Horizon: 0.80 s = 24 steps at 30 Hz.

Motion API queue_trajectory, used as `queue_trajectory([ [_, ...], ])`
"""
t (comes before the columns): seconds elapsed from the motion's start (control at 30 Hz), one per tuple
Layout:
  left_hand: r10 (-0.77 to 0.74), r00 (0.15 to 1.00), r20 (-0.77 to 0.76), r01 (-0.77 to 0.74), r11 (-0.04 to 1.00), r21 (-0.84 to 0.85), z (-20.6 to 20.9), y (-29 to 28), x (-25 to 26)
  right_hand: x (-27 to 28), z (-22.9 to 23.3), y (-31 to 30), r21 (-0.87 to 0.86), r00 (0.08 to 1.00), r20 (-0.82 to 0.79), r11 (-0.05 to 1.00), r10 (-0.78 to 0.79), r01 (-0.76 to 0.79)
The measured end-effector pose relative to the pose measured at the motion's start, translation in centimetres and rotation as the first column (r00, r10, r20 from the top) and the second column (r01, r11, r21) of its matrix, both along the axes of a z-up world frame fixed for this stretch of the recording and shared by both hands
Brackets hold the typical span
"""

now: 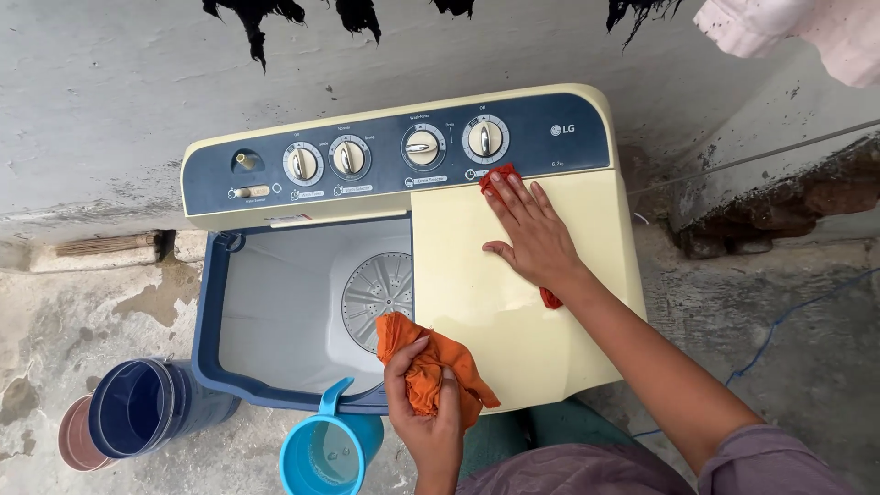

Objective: Cleaning the exterior and interior parts of a twin-tub washing machine using a rag and water.

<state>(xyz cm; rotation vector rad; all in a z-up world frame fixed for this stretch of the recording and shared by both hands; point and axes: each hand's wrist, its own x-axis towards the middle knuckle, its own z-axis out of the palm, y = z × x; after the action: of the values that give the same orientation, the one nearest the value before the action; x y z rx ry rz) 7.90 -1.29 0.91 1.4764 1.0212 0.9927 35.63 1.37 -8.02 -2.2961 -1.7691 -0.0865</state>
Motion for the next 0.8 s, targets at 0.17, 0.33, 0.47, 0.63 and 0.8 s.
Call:
queue_trajectory([
  [0.17,-0.012,1.000,-0.014,0.012,1.000,-0.026,-0.8,-0.2,0.5,-4.1,-0.9,-9.2,0.138,0.964,-0.120,0.958,-0.235,0.251],
  [0.33,-0.042,0.999,-0.011,0.042,0.999,-0.024,-1.2,-0.2,1.2,-8.3,-1.2,-11.2,0.068,0.981,-0.170,0.995,0.090,-0.080],
  [0.47,-0.012,0.997,-0.073,0.014,0.999,0.036,-0.2,-0.2,2.0,-3.3,-1.6,-9.7,0.029,0.951,-0.127,0.957,-0.282,0.288],
  [0.63,0.009,0.993,-0.121,-0.001,0.998,0.062,0.0,-1.4,2.9,3.8,-2.2,-5.9,0.062,0.829,-0.209,0.839,-0.519,0.541],
  [0.8,0.047,0.986,-0.159,-0.055,0.997,-0.044,-0.4,-3.3,2.7,12.1,-2.2,-0.5,0.237,0.819,-0.362,0.806,-0.445,0.542],
])
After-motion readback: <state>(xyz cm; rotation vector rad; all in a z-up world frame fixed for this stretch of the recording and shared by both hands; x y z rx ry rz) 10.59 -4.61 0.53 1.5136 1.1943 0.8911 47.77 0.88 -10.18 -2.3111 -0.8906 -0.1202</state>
